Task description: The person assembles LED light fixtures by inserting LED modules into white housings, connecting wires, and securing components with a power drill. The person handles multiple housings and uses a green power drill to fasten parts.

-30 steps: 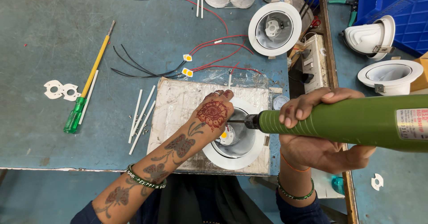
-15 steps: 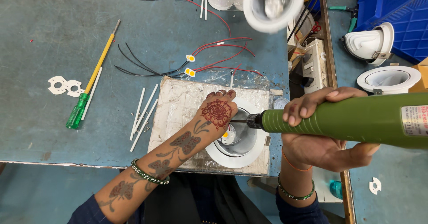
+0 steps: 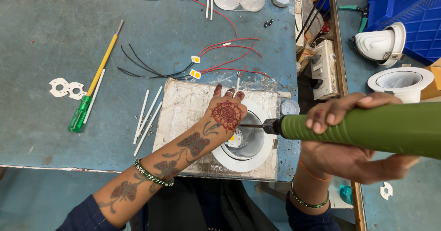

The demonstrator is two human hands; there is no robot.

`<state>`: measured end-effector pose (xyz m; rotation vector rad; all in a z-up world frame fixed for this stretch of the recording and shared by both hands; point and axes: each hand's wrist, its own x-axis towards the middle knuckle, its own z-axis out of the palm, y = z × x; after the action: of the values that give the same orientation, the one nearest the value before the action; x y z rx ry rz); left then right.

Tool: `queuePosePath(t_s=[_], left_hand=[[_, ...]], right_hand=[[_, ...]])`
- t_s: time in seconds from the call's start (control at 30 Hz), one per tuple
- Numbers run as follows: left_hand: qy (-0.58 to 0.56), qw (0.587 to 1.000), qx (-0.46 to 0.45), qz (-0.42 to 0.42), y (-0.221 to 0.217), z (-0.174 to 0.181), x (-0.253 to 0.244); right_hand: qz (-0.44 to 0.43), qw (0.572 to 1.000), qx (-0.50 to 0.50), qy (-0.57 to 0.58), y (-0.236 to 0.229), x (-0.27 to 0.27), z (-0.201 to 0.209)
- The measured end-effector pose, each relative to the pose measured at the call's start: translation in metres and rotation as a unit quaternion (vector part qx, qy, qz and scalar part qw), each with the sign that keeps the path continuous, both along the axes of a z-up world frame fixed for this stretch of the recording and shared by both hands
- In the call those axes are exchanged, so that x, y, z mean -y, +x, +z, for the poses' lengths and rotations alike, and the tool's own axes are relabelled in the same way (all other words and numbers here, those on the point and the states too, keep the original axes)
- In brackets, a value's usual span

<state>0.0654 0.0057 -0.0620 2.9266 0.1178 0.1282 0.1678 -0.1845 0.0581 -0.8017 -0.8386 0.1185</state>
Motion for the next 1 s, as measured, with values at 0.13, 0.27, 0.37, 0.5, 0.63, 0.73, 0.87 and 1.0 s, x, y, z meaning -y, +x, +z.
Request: queuePosePath(t_s=[0.13, 0.27, 0.37, 0.5, 0.63, 0.73, 0.87, 1.0], left_hand=[[0.010, 0.999, 0.042, -0.004, 0.005, -0.006, 0.005], [0.001, 1.000, 0.022, -0.009, 0.009, -0.007, 0.006], [0.008, 1.000, 0.015, -0.022, 0.009, 0.000, 0.007], [0.047, 0.998, 0.039, -0.017, 0.006, 0.019, 0.008], [-0.062, 0.994, 0.080, -0.029, -0.013, 0.049, -0.005], [-0.150, 0.980, 0.131, -0.008, -0.032, 0.071, -0.012], [-0.357, 0.907, 0.215, 0.054, -0.064, 0.083, 0.003], [-0.431, 0.860, 0.262, 0.075, -0.076, 0.070, 0.022]], right_hand=[[0.037, 0.999, -0.018, 0.019, 0.005, 0.011, 0.002], [0.041, 0.999, -0.023, 0.021, 0.006, 0.015, 0.000], [0.044, 0.998, -0.025, 0.022, 0.007, 0.016, -0.001], [0.040, 0.999, -0.026, 0.019, 0.010, 0.021, -0.001], [0.042, 0.999, -0.015, 0.024, 0.013, 0.024, 0.000], [0.048, 0.998, -0.015, 0.034, 0.015, 0.022, 0.001], [0.067, 0.997, -0.014, 0.045, 0.017, 0.022, 0.005], [0.131, 0.989, -0.018, 0.070, 0.022, 0.024, 0.012]])
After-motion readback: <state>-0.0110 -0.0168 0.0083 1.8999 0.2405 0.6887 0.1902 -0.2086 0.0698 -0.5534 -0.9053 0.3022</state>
